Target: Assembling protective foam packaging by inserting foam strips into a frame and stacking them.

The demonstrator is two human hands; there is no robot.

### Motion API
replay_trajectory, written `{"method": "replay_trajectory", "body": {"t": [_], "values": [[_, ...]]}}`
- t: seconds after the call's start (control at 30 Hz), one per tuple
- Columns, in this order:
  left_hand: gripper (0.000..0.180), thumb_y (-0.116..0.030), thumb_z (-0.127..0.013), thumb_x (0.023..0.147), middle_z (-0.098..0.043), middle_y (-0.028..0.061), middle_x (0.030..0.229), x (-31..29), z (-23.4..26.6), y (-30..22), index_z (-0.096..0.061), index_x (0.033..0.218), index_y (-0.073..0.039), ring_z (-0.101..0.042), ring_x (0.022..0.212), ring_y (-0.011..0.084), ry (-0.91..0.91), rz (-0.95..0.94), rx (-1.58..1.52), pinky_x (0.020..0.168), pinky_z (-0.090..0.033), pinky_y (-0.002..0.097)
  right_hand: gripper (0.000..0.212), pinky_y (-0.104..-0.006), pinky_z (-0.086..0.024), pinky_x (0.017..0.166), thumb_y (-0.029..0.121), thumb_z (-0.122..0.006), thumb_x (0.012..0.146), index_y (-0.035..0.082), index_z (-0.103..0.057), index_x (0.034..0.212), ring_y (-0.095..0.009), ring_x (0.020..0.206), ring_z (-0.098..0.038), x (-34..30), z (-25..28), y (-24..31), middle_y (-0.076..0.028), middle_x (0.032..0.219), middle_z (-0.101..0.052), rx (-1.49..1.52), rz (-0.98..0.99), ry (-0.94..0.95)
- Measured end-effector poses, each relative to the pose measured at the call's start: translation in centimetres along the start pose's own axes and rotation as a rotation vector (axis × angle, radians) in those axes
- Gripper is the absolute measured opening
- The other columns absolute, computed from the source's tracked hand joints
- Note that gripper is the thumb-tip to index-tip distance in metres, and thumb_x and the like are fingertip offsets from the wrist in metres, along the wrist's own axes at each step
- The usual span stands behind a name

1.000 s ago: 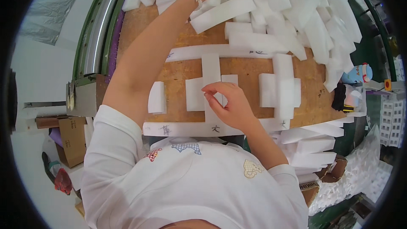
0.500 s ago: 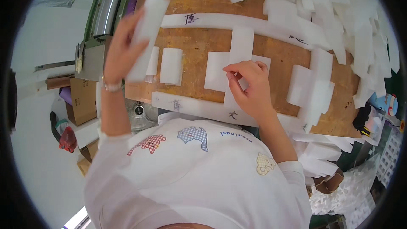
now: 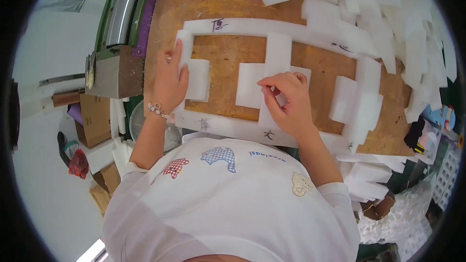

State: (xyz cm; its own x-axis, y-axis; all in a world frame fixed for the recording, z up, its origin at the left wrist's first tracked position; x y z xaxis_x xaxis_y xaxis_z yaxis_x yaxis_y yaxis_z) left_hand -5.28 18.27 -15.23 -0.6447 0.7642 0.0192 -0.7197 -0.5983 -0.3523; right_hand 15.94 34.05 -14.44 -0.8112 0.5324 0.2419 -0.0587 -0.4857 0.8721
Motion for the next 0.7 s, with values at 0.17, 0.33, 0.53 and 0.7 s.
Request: {"method": "replay_trajectory", "body": {"t": [0.17,0.33,0.53,0.7], "values": [[0.065,-0.023,-0.059,0.085,-0.042,0.0167,0.137,0.5,-1.7,-2.8,-0.037,0.142,-0.002,-0.047,0.118,0.0312,-0.086,-0.22,0.261,0.103,-0.035,0.0388,0.019,-0.0339,-0.033,0.088,0.001,-0.062,0.074,0.013,-0.066,0.087,-0.012,0.067,-0.053,-1.3,1.1,-2.6,0.003,0.076,-0.062,0.012,-0.013,-0.056],[0.067,-0.032,-0.048,0.095,-0.029,0.0172,0.152,1.0,-1.0,-0.8,-0.023,0.149,-0.003,-0.032,0.137,0.0331,-0.022,-0.209,0.313,0.113,-0.023,0.0403,0.01,-0.0352,-0.038,0.09,0.009,-0.061,0.079,0.013,-0.059,0.087,-0.017,0.076,-0.055,-2.7,3.8,0.5,0.001,0.084,-0.061,-0.246,0.216,-0.203],[0.065,-0.03,-0.042,0.098,-0.017,0.0177,0.156,0.5,-3.1,-1.2,-0.015,0.15,-0.002,-0.015,0.143,0.0364,0.037,-0.261,0.319,0.116,-0.016,0.0422,0.02,-0.0276,-0.045,0.073,0.005,-0.064,0.076,0.015,-0.067,0.092,-0.014,0.07,-0.056,-16.5,23.1,-0.5,0.002,0.078,-0.061,-0.412,0.145,-1.186],[0.065,-0.027,-0.048,0.095,-0.021,0.0192,0.154,-4.3,-1.8,-3.5,-0.021,0.149,-0.001,-0.02,0.141,0.036,-0.087,-0.265,0.266,0.116,-0.017,0.044,0.018,-0.0225,-0.043,0.065,0.008,-0.056,0.082,0.0,-0.064,0.096,-0.014,0.07,-0.054,-37.6,33.3,-14.5,-0.006,0.075,-0.06,-0.087,-0.383,-1.865]]}}
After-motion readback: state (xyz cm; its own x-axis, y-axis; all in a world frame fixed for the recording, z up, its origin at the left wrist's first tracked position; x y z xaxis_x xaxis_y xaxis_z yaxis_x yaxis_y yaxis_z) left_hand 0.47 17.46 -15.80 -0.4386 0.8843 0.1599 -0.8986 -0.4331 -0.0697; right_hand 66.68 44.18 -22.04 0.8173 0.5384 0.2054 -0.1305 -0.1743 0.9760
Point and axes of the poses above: each hand's wrist, its own x-axis towards the middle knuckle, its own z-axis out of the back of the hand, y = z × x, the point moved 8 cm from there along x, towards the middle knuckle
